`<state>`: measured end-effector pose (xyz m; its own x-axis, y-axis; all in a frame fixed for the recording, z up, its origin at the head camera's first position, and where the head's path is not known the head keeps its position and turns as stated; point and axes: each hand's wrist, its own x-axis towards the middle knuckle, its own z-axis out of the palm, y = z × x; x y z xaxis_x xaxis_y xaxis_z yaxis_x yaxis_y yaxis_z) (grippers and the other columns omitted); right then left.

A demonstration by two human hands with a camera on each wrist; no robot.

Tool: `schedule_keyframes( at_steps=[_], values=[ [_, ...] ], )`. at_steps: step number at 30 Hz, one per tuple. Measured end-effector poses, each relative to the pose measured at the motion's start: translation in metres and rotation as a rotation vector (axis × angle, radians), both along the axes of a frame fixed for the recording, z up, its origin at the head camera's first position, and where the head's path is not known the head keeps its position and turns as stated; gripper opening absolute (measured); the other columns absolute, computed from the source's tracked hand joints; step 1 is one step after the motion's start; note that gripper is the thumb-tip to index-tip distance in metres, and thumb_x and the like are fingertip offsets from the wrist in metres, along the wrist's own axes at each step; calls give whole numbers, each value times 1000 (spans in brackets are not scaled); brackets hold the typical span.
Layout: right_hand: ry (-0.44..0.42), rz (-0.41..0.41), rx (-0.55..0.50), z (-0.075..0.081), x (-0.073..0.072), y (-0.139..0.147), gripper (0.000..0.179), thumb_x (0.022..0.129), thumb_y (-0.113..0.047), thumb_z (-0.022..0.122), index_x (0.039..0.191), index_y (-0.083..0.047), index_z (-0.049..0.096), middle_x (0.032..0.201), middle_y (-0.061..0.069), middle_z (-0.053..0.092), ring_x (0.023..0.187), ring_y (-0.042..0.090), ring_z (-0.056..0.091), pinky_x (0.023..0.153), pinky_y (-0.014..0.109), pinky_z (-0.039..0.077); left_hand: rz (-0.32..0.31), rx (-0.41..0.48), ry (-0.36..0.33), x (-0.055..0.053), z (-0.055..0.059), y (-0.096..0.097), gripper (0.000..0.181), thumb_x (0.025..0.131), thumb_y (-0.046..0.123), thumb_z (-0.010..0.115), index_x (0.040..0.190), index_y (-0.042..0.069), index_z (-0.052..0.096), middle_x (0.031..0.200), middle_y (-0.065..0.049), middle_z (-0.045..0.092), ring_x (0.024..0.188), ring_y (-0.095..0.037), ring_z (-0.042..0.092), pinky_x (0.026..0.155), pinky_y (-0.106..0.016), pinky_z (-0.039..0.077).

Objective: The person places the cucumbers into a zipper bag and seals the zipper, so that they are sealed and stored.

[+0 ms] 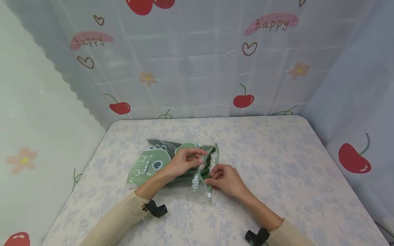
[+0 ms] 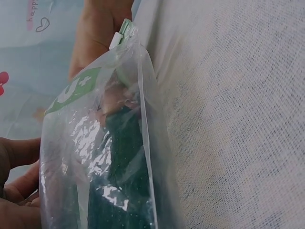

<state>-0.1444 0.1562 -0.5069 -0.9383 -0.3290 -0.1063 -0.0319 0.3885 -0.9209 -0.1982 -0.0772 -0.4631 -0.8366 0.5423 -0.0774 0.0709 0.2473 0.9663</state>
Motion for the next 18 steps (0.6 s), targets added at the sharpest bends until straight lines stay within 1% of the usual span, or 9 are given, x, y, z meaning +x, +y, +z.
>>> schedule_keyframes(
  at_steps=[3,5,10,12,14,16,18],
  values=[
    [-4,9,17,1,-1,-1,27,93,-24,87,102,-5,71,85,8,77,72,22,75,66,32,64,-3,-9,9,0,0,1,37,108,19,67,144,8,68,108,-1,66,91,-26,70,76,-33,53],
    [-8,18,12,2,-2,1,28,93,-24,87,103,-4,70,86,9,78,74,22,76,67,32,65,-5,-15,21,0,1,1,37,108,19,68,144,7,68,109,-3,66,89,-24,70,77,-35,54],
    [-34,35,-47,3,0,11,32,95,-23,84,110,0,69,97,15,79,83,25,78,74,34,67,-25,-7,39,-1,4,2,38,109,18,66,145,8,67,111,-4,66,89,-10,70,90,-40,63],
    [-52,32,-73,4,1,17,32,98,-23,82,114,0,68,101,17,78,86,26,79,76,35,67,-34,3,45,0,4,1,38,109,15,62,147,8,66,111,-5,65,85,-9,66,92,-40,63],
    [-66,34,-99,4,2,23,33,101,-24,78,118,1,66,104,18,77,89,27,79,79,35,68,-38,15,54,0,3,1,40,109,11,57,148,6,64,111,-6,65,79,-12,60,91,-39,63],
    [-92,26,-122,5,3,30,34,103,-26,76,120,1,65,105,20,76,90,28,79,80,36,68,-41,11,71,0,1,1,43,107,7,55,150,6,63,112,-7,66,76,-14,56,84,-34,60],
    [-124,32,-140,7,5,38,37,105,-27,73,123,4,63,108,22,75,92,29,78,80,38,68,-39,-1,91,1,0,2,45,105,5,55,149,7,63,112,-8,68,77,-14,58,80,-29,57]
  ],
)
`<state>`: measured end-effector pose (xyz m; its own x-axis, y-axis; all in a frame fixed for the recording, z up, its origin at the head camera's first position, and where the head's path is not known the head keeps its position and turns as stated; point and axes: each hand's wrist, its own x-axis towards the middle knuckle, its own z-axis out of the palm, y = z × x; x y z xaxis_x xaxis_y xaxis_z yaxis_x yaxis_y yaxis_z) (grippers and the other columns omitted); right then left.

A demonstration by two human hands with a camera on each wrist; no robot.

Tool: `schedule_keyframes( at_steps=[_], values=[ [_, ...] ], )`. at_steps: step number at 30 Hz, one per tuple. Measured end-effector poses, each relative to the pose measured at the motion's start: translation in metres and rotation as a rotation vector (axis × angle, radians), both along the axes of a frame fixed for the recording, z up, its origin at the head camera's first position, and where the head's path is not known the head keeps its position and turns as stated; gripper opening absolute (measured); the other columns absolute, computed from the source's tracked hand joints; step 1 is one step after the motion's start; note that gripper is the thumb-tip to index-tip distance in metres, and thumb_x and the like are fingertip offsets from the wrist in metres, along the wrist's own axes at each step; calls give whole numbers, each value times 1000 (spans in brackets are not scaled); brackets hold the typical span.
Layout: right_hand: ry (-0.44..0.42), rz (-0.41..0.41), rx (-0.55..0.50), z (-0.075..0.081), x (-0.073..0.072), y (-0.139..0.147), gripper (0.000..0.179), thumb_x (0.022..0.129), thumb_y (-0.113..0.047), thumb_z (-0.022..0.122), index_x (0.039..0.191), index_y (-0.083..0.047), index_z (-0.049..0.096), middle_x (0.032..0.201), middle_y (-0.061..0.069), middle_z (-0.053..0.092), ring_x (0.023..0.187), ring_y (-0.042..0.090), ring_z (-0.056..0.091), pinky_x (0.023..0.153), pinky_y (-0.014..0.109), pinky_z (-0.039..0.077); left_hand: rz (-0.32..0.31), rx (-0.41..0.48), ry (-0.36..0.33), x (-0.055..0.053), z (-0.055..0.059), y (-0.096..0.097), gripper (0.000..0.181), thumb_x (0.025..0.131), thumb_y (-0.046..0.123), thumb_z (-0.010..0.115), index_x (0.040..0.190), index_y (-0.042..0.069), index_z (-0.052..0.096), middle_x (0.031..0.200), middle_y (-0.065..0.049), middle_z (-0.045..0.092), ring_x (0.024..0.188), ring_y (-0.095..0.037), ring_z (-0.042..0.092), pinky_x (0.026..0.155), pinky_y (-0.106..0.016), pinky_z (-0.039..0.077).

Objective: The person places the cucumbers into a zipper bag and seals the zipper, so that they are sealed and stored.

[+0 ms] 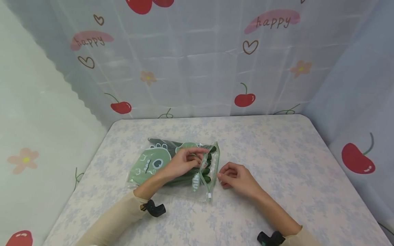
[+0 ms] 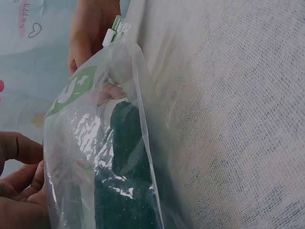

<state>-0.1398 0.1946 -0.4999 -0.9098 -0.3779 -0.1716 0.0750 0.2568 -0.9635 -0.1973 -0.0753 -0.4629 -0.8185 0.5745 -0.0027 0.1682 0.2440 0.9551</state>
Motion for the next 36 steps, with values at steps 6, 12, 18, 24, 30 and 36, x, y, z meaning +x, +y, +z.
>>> schedule_keyframes(
  at_steps=[6,12,18,24,30,36],
  values=[
    [-108,41,-41,4,5,19,46,109,-31,66,130,9,58,117,22,74,98,29,77,83,43,69,-24,-20,65,2,-4,6,45,103,4,67,147,10,64,116,-17,72,95,-10,73,85,-24,62],
    [-162,50,-97,2,7,29,47,111,-32,63,132,9,57,116,16,75,97,23,77,86,43,68,-67,-89,148,8,-11,17,46,102,9,72,148,6,63,115,-12,76,95,-4,72,89,-21,62],
    [-134,64,-107,-3,11,33,45,111,-30,63,132,10,56,118,18,74,98,25,78,88,42,68,-139,-252,254,23,-9,20,46,108,17,67,153,14,59,126,-8,79,108,-4,75,93,-18,60],
    [155,127,-6,-3,19,32,31,110,-21,65,126,5,64,116,24,74,98,27,79,84,38,68,-277,-454,514,44,3,1,54,114,28,57,166,22,44,149,1,69,127,-7,71,100,-24,59],
    [592,175,146,1,30,24,14,103,-14,74,117,-13,75,109,3,79,96,8,75,82,28,64,-303,-573,655,65,6,-20,46,112,32,61,157,26,56,154,8,63,145,-13,58,120,-38,50],
    [848,282,296,7,40,10,21,97,-12,81,116,-21,80,109,-10,75,95,7,70,79,26,61,-332,-691,763,79,3,-34,46,107,33,69,153,29,62,154,13,63,142,-13,55,119,-47,48]
  ],
)
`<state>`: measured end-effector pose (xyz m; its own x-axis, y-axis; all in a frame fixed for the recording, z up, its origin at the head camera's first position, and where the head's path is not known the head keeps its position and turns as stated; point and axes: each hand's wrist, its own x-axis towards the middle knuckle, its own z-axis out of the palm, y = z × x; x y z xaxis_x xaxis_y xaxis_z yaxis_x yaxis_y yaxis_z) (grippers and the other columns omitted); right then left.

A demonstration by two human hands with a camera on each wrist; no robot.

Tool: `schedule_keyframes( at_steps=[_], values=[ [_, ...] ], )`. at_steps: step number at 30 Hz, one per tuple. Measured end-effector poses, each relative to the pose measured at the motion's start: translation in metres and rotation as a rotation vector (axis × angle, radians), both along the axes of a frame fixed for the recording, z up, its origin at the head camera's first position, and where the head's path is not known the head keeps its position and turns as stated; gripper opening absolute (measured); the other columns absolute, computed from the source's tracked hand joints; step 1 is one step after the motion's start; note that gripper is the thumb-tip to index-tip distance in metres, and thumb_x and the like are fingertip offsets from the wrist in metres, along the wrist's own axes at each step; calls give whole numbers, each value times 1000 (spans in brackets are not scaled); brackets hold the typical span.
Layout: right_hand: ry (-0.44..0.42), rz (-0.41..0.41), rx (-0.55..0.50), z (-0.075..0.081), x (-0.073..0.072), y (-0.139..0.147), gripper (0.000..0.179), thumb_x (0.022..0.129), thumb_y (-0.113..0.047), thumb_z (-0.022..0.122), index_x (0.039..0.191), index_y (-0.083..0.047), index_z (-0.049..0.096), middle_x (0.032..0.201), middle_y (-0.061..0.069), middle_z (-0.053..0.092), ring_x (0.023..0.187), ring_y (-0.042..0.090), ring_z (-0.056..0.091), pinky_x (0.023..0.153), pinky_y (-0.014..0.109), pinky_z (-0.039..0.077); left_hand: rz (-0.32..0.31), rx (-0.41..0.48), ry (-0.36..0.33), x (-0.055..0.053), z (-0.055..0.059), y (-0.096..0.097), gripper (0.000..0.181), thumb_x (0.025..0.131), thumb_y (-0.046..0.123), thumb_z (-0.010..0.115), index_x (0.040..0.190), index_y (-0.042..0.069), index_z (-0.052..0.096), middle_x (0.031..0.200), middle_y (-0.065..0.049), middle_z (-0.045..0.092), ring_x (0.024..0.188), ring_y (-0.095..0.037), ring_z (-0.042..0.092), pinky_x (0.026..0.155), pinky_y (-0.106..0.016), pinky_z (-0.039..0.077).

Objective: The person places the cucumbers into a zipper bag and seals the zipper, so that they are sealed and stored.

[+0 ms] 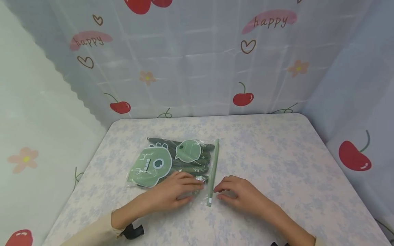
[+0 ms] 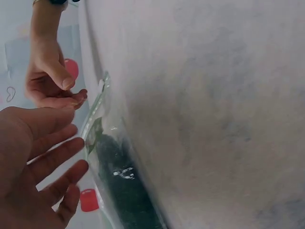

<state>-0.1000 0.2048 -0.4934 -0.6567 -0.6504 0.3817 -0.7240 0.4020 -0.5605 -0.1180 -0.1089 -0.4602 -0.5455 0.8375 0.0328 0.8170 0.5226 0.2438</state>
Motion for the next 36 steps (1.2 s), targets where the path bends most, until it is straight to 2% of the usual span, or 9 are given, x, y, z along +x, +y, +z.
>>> schedule_keyframes(
  at_steps=[4,9,15,21,27,33,36],
  values=[
    [-2,47,132,0,5,-10,22,98,-17,81,117,-27,81,112,-15,72,99,2,67,81,23,60,-24,-58,28,5,-7,-2,46,107,37,69,152,30,63,158,14,60,136,-13,56,110,-42,46],
    [-54,69,184,-2,6,-18,22,98,-16,81,118,-25,81,115,-14,71,100,0,64,81,21,58,-82,-74,49,6,-15,1,37,107,35,68,144,27,70,147,11,68,129,-11,60,112,-33,50],
    [13,30,271,-2,4,-26,16,96,-18,83,111,-25,80,110,-15,72,96,-1,64,78,21,57,-105,-65,17,5,-20,5,31,106,33,71,136,25,75,133,9,69,119,-9,64,104,-25,55],
    [114,14,312,0,1,-33,12,93,-18,86,102,-24,81,98,-14,75,87,-2,66,73,20,57,-87,-50,-13,1,-21,9,27,104,29,73,131,27,78,127,10,70,115,-5,67,100,-20,56],
    [83,17,365,0,-2,-35,11,93,-20,84,100,-25,77,96,-15,71,87,-4,61,73,20,55,-89,-31,-40,-4,-21,11,24,102,27,76,126,27,81,120,11,72,109,-3,69,96,-18,57],
    [94,52,345,-2,-7,-34,14,92,-17,83,99,-25,73,97,-15,69,87,-5,59,73,18,54,-92,-15,-81,-8,-20,13,22,101,25,78,123,25,82,118,11,72,104,-1,68,91,-16,56],
    [65,79,333,-1,-10,-33,15,93,-16,81,99,-25,72,97,-15,68,88,-5,57,74,17,53,-95,-14,-78,-9,-19,14,22,99,26,80,121,25,82,115,11,72,101,0,67,89,-16,56]
  ],
)
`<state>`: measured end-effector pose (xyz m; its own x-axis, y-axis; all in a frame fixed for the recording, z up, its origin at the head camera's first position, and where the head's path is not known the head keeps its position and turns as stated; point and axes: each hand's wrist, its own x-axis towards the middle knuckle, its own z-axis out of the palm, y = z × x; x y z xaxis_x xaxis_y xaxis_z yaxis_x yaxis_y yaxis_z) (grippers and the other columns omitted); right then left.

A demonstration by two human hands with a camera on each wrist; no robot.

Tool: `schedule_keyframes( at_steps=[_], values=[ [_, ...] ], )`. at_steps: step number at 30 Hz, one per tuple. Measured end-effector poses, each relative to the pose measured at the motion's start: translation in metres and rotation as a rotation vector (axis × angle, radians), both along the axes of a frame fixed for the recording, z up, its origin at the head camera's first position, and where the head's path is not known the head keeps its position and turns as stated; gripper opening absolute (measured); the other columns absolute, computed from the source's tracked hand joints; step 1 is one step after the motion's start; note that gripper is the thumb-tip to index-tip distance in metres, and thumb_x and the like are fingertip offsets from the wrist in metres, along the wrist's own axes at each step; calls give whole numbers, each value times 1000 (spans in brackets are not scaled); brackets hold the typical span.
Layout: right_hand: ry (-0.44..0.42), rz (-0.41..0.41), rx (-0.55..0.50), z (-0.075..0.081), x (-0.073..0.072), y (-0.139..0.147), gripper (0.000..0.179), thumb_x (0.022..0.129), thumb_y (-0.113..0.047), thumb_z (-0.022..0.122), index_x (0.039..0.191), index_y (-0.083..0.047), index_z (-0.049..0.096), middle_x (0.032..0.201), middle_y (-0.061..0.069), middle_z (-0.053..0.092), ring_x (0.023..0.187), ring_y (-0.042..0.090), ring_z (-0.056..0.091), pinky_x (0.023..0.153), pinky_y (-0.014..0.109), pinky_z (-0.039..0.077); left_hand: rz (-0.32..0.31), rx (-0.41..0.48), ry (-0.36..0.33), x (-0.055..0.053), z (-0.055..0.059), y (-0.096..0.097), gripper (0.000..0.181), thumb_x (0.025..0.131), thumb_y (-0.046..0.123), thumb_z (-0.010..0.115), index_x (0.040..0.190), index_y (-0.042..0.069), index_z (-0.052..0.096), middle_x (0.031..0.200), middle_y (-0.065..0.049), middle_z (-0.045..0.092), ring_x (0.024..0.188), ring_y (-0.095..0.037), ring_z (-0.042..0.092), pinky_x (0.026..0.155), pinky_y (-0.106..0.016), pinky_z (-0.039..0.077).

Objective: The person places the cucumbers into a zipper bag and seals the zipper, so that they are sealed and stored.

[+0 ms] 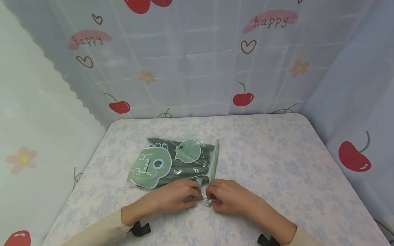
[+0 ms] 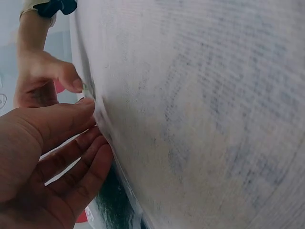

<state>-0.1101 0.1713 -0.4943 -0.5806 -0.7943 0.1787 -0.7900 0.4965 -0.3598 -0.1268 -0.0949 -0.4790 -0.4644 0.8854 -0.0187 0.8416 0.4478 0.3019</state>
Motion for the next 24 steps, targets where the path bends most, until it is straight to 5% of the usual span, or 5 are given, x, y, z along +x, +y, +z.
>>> schedule_keyframes(
  at_steps=[8,13,18,24],
  values=[
    [-234,14,-145,2,-9,5,17,95,-10,77,102,-24,71,99,-10,69,89,-4,61,79,18,57,65,-24,33,2,-2,6,21,95,32,84,114,26,77,105,12,69,91,-1,64,81,-18,54],
    [-332,32,-268,-3,-13,5,17,97,-7,75,104,-22,71,99,-9,71,88,-4,63,78,19,59,139,-14,143,6,-6,9,16,94,35,84,102,28,72,95,14,66,81,-2,60,65,-19,48],
    [-308,34,-292,-4,-13,2,14,105,-11,69,107,-24,71,103,-13,70,93,-4,64,81,21,59,171,54,249,8,-9,11,11,98,27,79,91,28,70,85,15,66,72,-1,57,57,-18,42],
    [-187,34,-283,-2,-8,5,29,92,-4,75,111,-25,70,108,-14,69,98,-1,64,86,24,58,164,80,208,8,-8,11,12,101,24,76,92,28,68,87,15,65,73,0,55,61,-17,43]
  ],
)
